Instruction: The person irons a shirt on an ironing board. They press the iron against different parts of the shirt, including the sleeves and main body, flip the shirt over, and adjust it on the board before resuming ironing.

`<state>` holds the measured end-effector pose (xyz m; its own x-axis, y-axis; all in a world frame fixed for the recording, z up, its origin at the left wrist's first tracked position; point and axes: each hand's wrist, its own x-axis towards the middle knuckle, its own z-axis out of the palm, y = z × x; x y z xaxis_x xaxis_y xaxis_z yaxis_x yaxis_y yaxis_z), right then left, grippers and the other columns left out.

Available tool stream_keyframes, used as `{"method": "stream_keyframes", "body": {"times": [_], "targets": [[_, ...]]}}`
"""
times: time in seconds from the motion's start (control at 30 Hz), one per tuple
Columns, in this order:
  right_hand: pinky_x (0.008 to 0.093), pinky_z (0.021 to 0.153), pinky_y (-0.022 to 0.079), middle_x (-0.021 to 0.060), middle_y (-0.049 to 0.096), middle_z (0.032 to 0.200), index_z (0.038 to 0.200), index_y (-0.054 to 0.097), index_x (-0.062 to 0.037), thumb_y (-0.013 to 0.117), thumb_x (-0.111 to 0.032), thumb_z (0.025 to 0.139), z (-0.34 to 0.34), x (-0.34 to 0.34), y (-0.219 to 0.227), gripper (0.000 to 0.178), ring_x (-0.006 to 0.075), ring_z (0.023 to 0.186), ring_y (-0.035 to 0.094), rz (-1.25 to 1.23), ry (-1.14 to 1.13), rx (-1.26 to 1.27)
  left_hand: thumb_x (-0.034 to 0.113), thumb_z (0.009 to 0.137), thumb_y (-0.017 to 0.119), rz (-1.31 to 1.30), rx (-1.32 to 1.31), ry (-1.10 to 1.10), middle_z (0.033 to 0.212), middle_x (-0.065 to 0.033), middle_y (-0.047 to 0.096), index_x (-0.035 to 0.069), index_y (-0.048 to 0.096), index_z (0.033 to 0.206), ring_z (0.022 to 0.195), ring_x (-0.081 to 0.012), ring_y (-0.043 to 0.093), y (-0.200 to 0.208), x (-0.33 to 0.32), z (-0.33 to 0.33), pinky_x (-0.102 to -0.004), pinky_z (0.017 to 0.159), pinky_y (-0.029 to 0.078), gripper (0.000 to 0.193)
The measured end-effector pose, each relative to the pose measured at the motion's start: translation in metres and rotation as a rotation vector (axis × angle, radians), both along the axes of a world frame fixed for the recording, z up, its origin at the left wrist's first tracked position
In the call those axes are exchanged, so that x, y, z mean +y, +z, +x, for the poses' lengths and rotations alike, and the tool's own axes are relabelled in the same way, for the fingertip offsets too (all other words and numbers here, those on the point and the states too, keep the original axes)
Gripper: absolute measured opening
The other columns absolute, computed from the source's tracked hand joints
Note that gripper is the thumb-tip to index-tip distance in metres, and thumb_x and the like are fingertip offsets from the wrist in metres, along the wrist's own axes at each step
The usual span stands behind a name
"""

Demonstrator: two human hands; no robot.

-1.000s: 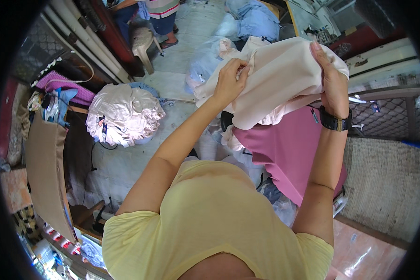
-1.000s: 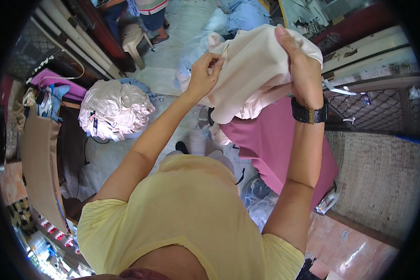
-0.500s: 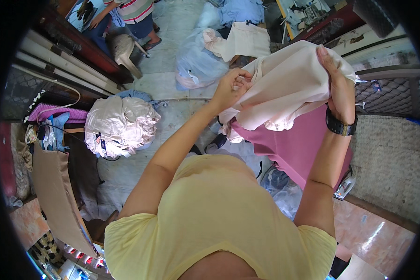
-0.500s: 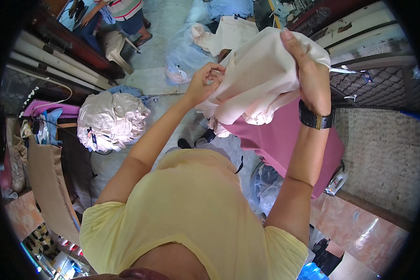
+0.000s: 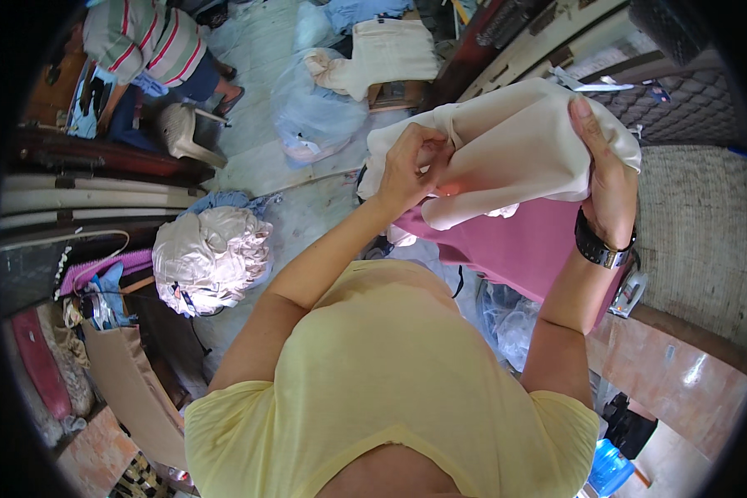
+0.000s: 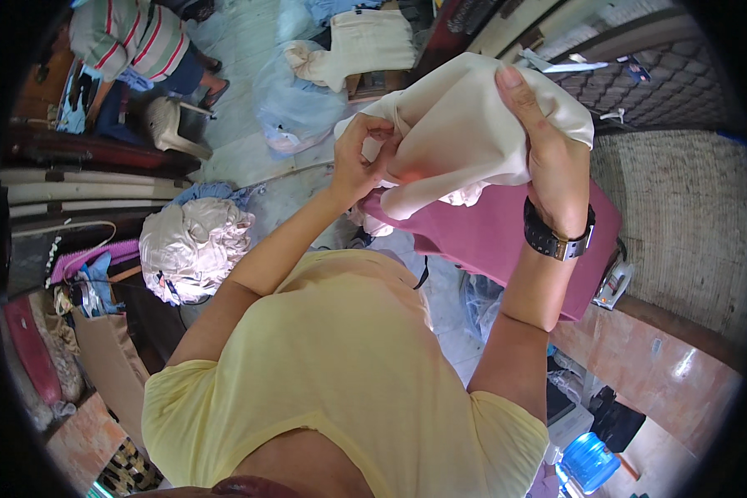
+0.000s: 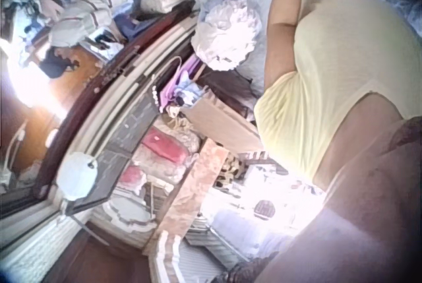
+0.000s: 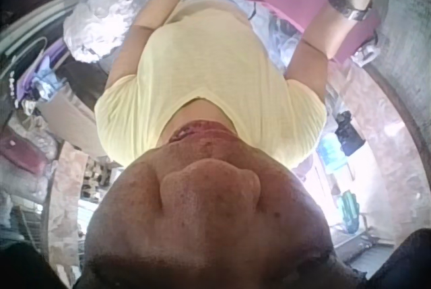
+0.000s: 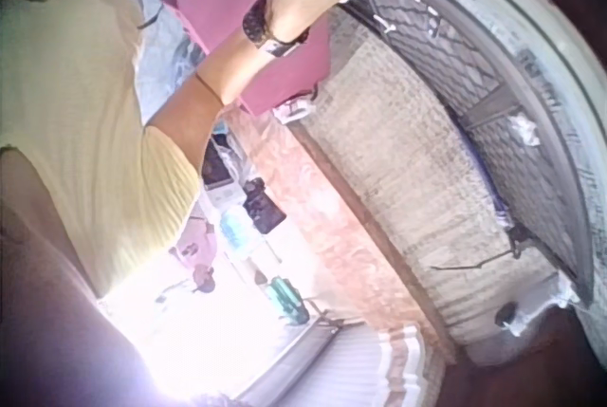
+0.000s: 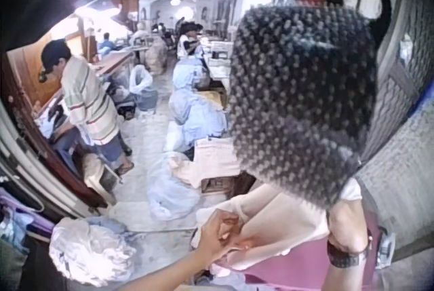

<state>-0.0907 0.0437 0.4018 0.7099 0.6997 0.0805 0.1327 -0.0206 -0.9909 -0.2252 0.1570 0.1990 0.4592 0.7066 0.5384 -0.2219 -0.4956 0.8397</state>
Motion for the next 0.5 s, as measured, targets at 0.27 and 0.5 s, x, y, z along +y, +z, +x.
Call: {"method": "stream_keyframes", "body": {"times": [0.27,0.5], "targets": [[0.0239,0.073,0.049,0.0061,0.070,0.090,0.100,0.070,0.0043,0.072,-0.020,0.088,0.048,-0.029,-0.009,0.027,0.0095,0.080,0.064,0.033,-0.048,0.013,0.003,0.092,0.056,-0.215,-0.086,0.004,0.085,-0.0086,0.057,0.001,0.053,0.096,0.073,-0.0154,0.059,-0.027,-0.005,0.067,-0.0275,0.065,0.047,0.005],[0.0245,0.072,0.049,0.0066,0.070,0.091,0.100,0.071,0.0022,0.072,-0.018,0.087,0.076,-0.057,-0.018,0.023,0.0109,0.079,0.064,-0.013,-0.136,0.052,0.016,0.096,0.059,-1.174,-0.083,-0.441,0.096,-0.0043,0.063,0.005,0.055,0.102,0.086,-0.0104,0.062,-0.031,0.025,0.083,-0.0231,0.076,0.050,0.013]]}}
